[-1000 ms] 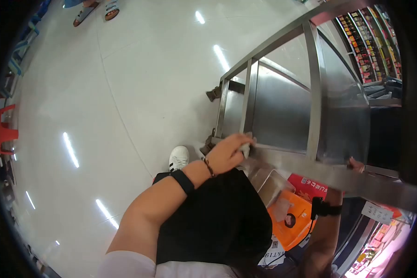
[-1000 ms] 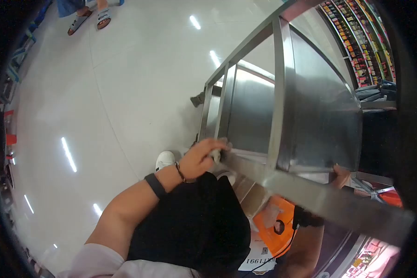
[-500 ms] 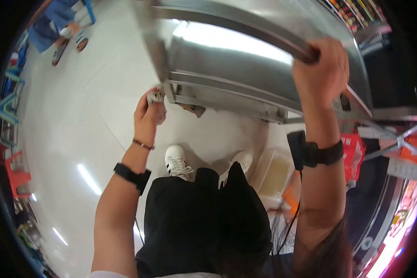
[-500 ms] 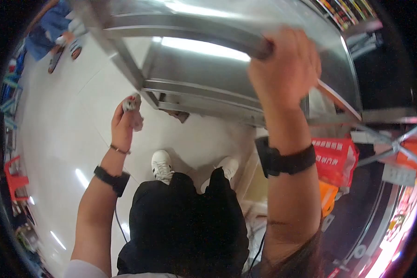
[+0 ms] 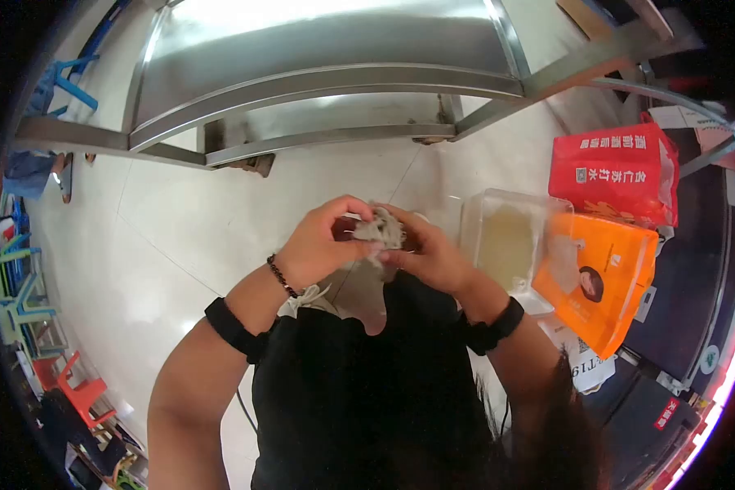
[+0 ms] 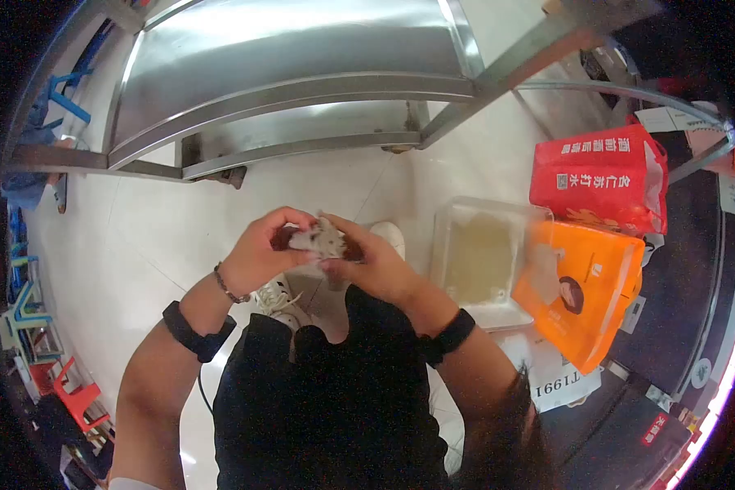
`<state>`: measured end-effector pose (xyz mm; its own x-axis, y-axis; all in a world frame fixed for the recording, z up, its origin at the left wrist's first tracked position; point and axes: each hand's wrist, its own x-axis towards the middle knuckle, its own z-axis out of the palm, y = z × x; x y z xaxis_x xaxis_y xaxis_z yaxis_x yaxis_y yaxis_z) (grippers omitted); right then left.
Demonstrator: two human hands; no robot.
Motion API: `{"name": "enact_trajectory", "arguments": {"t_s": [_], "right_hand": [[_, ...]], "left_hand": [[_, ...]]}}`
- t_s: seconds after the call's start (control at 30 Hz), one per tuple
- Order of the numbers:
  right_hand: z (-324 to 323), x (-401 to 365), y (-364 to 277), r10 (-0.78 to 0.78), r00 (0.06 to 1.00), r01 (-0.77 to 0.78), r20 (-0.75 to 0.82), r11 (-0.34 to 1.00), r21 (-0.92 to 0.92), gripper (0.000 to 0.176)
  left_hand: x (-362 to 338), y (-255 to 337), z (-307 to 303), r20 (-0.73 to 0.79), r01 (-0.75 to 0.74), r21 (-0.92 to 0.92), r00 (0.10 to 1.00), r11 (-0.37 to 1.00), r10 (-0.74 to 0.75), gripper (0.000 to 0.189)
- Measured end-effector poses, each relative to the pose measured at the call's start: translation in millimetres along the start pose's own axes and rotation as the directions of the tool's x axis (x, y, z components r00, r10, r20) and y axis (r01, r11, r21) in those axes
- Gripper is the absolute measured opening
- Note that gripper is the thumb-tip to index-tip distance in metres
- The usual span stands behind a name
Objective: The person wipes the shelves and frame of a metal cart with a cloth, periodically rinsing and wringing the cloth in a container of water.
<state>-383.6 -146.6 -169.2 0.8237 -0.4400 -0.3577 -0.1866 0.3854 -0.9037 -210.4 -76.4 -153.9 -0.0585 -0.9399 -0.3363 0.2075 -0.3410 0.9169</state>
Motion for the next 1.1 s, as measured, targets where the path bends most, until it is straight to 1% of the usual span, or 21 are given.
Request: {"name": "enact_trajectory", "arguments": {"t_s": [0.1, 0.17, 0.23, 0.3, 0.33, 0.4, 0.43, 0.5, 0.53, 0.57, 0.63, 0.67, 0.73, 0.77, 0.83, 0.87, 0.93, 0.97, 1.03, 1.07, 1.1], "right_hand": [[-45.8, -23.0, 22.7, 0.043, 0.970, -0.039, -0.239, 0.999, 0.021, 0.041], [-85.1, -48.5, 45.2, 0.069, 0.880, -0.076, -0.470, 0.997, 0.005, 0.038], [-138.0, -79.3, 100.5, 0.079, 0.624, -0.234, -0.778, 0.968, -0.089, 0.038], [-154.9, -95.4, 105.2, 0.047, 0.472, -0.343, -0.880, 0.930, -0.134, 0.035], [-166.2, -105.6, 121.0, 0.052, 0.462, -0.340, -0.885, 0.932, -0.122, 0.035], [-189.9, -121.3, 175.6, 0.171, 0.336, -0.360, -0.926, 0.932, 0.042, 0.036], [-199.3, -126.6, 202.5, 0.174, 0.324, -0.355, -0.930, 0.933, 0.051, 0.036], [-207.5, -147.4, 244.0, 0.140, 0.255, -0.694, -0.957, 0.715, -0.080, 0.041], [-191.4, -141.7, 224.5, 0.096, 0.175, -0.804, -0.980, 0.588, -0.086, 0.041], [-187.6, -140.2, 221.3, 0.099, 0.165, -0.811, -0.981, 0.579, -0.078, 0.041], [-182.4, -133.8, 220.1, 0.313, 0.207, -0.575, -0.927, 0.806, 0.143, 0.042], [-179.3, -127.5, 223.6, 0.318, 0.205, -0.575, -0.926, 0.804, 0.149, 0.042], [-172.4, -117.6, 239.2, 0.131, 0.349, -0.522, -0.928, 0.850, -0.076, 0.044], [-172.4, -114.3, 255.1, 0.145, 0.348, -0.527, -0.926, 0.847, -0.065, 0.044], [-175.0, -103.1, 272.2, 0.261, 0.580, -0.449, -0.772, 0.893, -0.036, 0.047], [-175.3, -99.0, 269.7, 0.265, 0.580, -0.454, -0.771, 0.890, -0.035, 0.047], [-170.5, -87.5, 263.4, 0.034, 0.341, -0.706, -0.939, 0.670, -0.232, 0.046], [-177.3, -87.7, 282.5, 0.037, 0.347, -0.707, -0.937, 0.667, -0.235, 0.046], [-199.0, -91.8, 340.2, 0.331, 0.512, -0.458, -0.793, 0.886, 0.074, 0.038], [-191.6, -86.9, 317.6, 0.330, 0.514, -0.458, -0.792, 0.886, 0.072, 0.038], [-186.7, -82.9, 293.4, 0.384, 0.483, -0.568, -0.787, 0.822, 0.052, 0.031]], "left_hand": [[16.4, -3.9, 3.0, 0.087, 0.051, 0.042, 0.995, 0.998, -0.054, 0.034], [22.9, -14.1, -18.8, -0.213, 0.052, 0.236, 0.977, 0.970, -0.001, 0.029], [29.3, -31.0, -57.5, -0.436, 0.153, 0.571, 0.889, 0.807, 0.140, 0.029], [37.4, -55.2, -96.4, -0.316, 0.138, 0.836, 0.913, 0.532, 0.260, 0.042], [44.4, -70.1, -110.4, -0.303, 0.130, 0.841, 0.918, 0.525, 0.257, 0.042], [62.8, -89.2, -132.5, -0.343, 0.265, 0.926, 0.887, 0.268, 0.310, 0.055], [72.7, -87.7, -138.4, -0.329, 0.252, 0.931, 0.892, 0.263, 0.310, 0.055], [92.5, -90.1, -142.0, -0.494, 0.496, 0.868, 0.853, 0.035, 0.172, 0.062], [97.3, -88.4, -142.1, -0.502, 0.508, 0.861, 0.855, -0.014, 0.132, 0.055], [100.4, -91.9, -145.5, -0.497, 0.501, 0.865, 0.859, -0.010, 0.122, 0.055], [102.6, -93.2, -157.2, -0.474, 0.478, 0.878, 0.876, -0.025, 0.091, 0.048], [101.4, -95.5, -160.0, -0.424, 0.433, 0.901, 0.889, -0.019, 0.173, 0.047], [102.6, -94.6, -160.7, -0.435, 0.439, 0.898, 0.887, 0.009, 0.151, 0.048], [100.8, -92.9, -158.1, -0.450, 0.449, 0.893, 0.883, 0.043, 0.130, 0.048], [95.8, -93.6, -153.1, -0.413, 0.412, 0.910, 0.894, 0.047, 0.174, 0.048], [94.6, -94.7, -151.2, -0.377, 0.374, 0.926, 0.897, 0.056, 0.233, 0.047], [91.5, -103.1, -153.4, -0.346, 0.336, 0.938, 0.916, 0.084, 0.202, 0.053], [89.0, -105.5, -154.9, -0.310, 0.295, 0.949, 0.934, 0.109, 0.175, 0.058], [82.4, -101.9, -130.4, -0.360, 0.361, 0.932, 0.924, 0.018, 0.130, 0.065], [80.1, -100.3, -115.9, -0.402, 0.409, 0.909, 0.911, -0.079, 0.088, 0.072], [80.7, -100.5, -106.2, -0.403, 0.410, 0.909, 0.911, -0.080, 0.088, 0.072]]}}
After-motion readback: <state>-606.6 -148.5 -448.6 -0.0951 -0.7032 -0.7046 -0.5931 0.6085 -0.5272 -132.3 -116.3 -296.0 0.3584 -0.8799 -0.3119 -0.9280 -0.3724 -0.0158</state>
